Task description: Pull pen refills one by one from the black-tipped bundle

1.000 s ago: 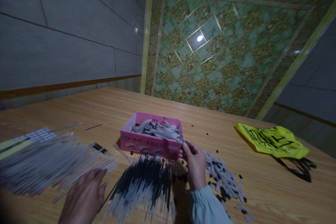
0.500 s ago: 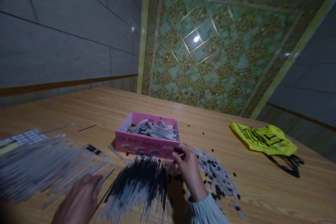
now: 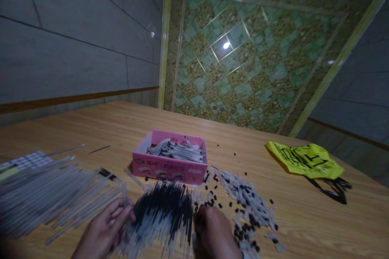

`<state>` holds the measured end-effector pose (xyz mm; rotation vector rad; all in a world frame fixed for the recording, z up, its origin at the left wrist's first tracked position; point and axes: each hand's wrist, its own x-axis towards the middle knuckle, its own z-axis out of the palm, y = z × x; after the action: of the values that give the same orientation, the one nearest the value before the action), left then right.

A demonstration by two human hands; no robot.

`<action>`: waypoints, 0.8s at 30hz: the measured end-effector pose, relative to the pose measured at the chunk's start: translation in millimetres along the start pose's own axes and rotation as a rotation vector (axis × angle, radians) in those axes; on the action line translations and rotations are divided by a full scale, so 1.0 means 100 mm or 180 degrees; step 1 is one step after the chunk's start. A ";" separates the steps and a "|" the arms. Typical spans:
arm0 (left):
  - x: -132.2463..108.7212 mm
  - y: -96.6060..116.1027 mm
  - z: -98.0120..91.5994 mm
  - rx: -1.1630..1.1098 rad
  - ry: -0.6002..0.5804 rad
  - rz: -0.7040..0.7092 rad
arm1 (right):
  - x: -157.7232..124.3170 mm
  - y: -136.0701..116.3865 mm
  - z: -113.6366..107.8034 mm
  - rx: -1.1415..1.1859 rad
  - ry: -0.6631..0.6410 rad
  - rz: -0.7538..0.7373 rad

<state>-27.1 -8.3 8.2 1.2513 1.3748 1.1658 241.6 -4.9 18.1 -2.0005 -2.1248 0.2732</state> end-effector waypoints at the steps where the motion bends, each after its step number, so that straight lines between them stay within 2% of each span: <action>1: 0.00 0.00 0.03 -0.0223 -0.0095 -0.0121 | 0.00 0.00 0.01 -0.0035 -0.0007 0.0008; 5: 0.00 0.00 0.10 -0.0649 -0.0217 -0.0333 | -0.02 -0.03 0.05 -0.0110 0.0018 0.0029; 11: -0.01 0.01 0.10 -0.0488 -0.0260 -0.0334 | -0.07 -0.11 0.07 0.0002 0.0212 -0.0009; 19: 0.00 -0.06 0.12 -0.0442 -0.0335 -0.0366 | -0.21 -0.52 0.07 0.0034 -0.0559 -0.0046; 24: -0.01 -0.07 0.11 -0.0414 -0.0359 -0.0328 | -0.20 -0.60 0.24 -0.0230 -0.0499 0.0164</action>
<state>-17.4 -8.5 -0.3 1.1239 1.2455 1.0794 178.7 -28.8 11.1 -2.1420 -2.2073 0.3785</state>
